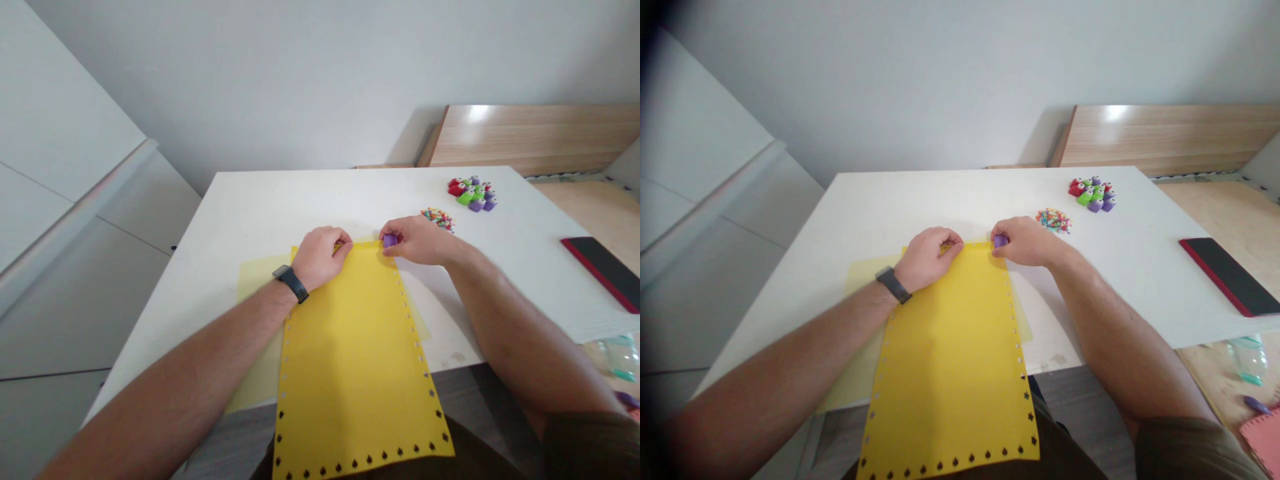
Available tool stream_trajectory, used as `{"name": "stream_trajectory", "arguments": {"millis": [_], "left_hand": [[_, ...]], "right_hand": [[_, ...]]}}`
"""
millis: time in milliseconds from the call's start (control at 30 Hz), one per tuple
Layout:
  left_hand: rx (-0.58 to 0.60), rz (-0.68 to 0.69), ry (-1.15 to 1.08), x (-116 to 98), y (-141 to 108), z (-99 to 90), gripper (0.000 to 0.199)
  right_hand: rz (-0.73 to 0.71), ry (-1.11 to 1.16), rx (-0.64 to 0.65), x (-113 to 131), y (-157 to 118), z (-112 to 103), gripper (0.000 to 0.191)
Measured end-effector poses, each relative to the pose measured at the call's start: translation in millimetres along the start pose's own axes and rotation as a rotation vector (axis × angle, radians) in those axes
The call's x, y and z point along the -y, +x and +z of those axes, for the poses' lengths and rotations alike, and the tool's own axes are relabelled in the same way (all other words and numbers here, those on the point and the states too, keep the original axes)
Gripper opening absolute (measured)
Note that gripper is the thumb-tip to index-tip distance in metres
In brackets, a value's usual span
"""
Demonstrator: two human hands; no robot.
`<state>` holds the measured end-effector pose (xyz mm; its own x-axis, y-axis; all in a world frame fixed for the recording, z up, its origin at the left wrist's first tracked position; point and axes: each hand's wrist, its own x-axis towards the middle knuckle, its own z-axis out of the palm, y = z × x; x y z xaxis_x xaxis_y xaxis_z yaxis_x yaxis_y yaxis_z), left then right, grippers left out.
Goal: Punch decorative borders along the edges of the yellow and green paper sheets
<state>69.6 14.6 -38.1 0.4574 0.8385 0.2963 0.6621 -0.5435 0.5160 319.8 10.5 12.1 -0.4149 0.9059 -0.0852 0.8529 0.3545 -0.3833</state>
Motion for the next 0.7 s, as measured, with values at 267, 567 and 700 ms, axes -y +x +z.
{"name": "stream_trajectory", "arguments": {"millis": [267, 567, 700], "left_hand": [[0.006, -0.009, 0.010, -1.9, -0.4, -1.5, 0.017], [0.001, -0.004, -0.002, -1.2, 0.3, -2.1, 0.017], [0.005, -0.009, 0.004, -1.4, -0.2, -2.1, 0.017]], "right_hand": [[0.015, -0.007, -0.003, 0.7, 1.5, 2.8, 0.018], [-0.017, -0.036, -0.035, 2.9, 1.2, 4.5, 0.018], [-0.008, -0.050, -0.037, 3.9, 1.4, 5.6, 0.018]]}}
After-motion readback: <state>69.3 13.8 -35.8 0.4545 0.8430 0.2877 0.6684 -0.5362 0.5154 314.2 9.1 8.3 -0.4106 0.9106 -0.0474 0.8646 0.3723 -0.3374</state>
